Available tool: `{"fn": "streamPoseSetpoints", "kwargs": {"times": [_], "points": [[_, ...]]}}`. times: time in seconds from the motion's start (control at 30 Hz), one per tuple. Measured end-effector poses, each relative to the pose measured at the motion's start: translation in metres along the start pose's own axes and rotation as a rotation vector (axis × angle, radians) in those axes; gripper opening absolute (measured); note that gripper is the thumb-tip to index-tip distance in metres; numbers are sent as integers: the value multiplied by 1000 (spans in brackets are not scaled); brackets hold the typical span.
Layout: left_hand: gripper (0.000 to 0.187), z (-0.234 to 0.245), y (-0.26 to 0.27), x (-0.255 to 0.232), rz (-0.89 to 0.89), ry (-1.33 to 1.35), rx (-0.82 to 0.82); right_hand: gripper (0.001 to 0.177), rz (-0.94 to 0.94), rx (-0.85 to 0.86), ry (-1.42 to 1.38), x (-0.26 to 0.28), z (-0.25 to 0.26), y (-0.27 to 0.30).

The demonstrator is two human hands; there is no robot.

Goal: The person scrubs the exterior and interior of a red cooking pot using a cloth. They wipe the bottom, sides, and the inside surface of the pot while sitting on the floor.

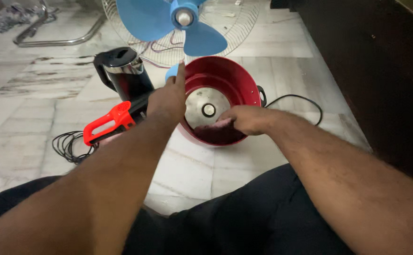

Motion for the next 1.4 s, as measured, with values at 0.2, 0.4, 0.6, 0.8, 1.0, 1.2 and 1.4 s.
{"fn": "streamPoseSetpoints", "kwargs": {"times": [0.2,0.4,0.6,0.8,1.0,1.2,1.4], "points": [[89,-5,-18,16,-60,47,18,48,-62,12,109,-2,-21,-18],[92,-11,-34,35,-156,96,-4,39,-80,-25,123,-7,-18,-52],[93,-19,-43,65,-136,230,41,30,-111,-344,649,17,28,-66],[88,-31,-53,92,28,293,80,41,-85,-351,494,30,12,-88],[81,-34,-55,105,117,348,62,34,-116,-364,187,18,12,-84],[76,-42,-55,113,151,359,71,33,132,-612,340,34,71,-63],[78,-41,-60,108,158,359,101,27,-217,15,615,-15,15,-89]]}}
Point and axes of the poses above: each hand's wrist, its own y-axis away from the middle knuckle, its own z-axis out of the back of the hand, x = y × z, the point moved 10 cm from there along -y, towards the middle knuckle, and after that the axes turned 8 degrees about z, right-handed, at the moved point
